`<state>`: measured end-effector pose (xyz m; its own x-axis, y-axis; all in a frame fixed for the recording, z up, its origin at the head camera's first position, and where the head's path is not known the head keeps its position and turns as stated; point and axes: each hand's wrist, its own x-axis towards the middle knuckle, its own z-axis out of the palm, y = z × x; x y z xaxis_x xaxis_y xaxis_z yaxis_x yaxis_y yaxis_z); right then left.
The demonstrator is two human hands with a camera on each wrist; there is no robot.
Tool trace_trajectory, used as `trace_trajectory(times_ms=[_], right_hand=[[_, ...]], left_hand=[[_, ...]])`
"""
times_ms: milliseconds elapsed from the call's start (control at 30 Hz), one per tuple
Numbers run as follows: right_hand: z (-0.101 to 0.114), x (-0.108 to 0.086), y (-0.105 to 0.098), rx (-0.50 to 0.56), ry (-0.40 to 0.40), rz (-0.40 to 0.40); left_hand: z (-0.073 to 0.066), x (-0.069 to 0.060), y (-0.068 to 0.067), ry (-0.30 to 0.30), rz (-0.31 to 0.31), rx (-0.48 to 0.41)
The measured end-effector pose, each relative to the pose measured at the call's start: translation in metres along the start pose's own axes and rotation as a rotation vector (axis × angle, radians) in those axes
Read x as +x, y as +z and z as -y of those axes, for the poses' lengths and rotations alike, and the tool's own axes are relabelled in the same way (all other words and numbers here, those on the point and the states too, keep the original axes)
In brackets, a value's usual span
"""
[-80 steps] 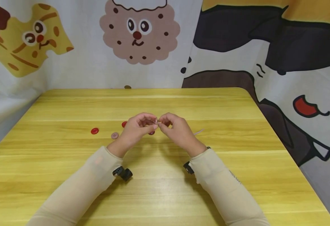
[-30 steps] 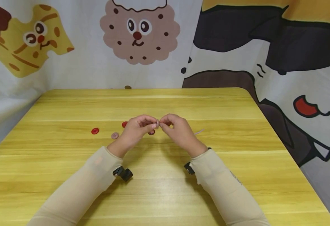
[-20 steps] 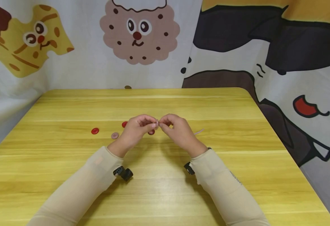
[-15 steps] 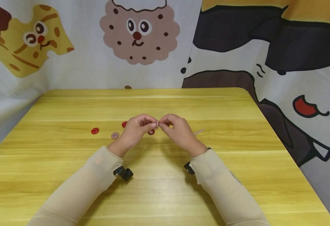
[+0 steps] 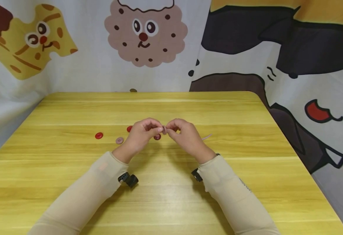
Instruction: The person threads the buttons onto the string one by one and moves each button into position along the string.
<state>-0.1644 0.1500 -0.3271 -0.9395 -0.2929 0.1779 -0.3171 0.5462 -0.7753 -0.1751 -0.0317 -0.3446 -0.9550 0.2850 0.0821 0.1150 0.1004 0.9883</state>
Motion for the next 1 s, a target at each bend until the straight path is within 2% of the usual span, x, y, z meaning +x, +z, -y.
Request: trace_trajectory(times_ms=[467, 1000], right_hand=[[-0.0040, -0.0002, -0.0007, 0.001, 0.003, 0.007], [-0.0058, -0.0007, -0.0017, -0.023, -0.030, -0.002]], left_hand=[[-0.0027, -0.0014, 0.0001, -0.016, -0.006, 0.033], [-0.0022, 0.0003, 0.0015, -0.016, -0.013, 0.016]])
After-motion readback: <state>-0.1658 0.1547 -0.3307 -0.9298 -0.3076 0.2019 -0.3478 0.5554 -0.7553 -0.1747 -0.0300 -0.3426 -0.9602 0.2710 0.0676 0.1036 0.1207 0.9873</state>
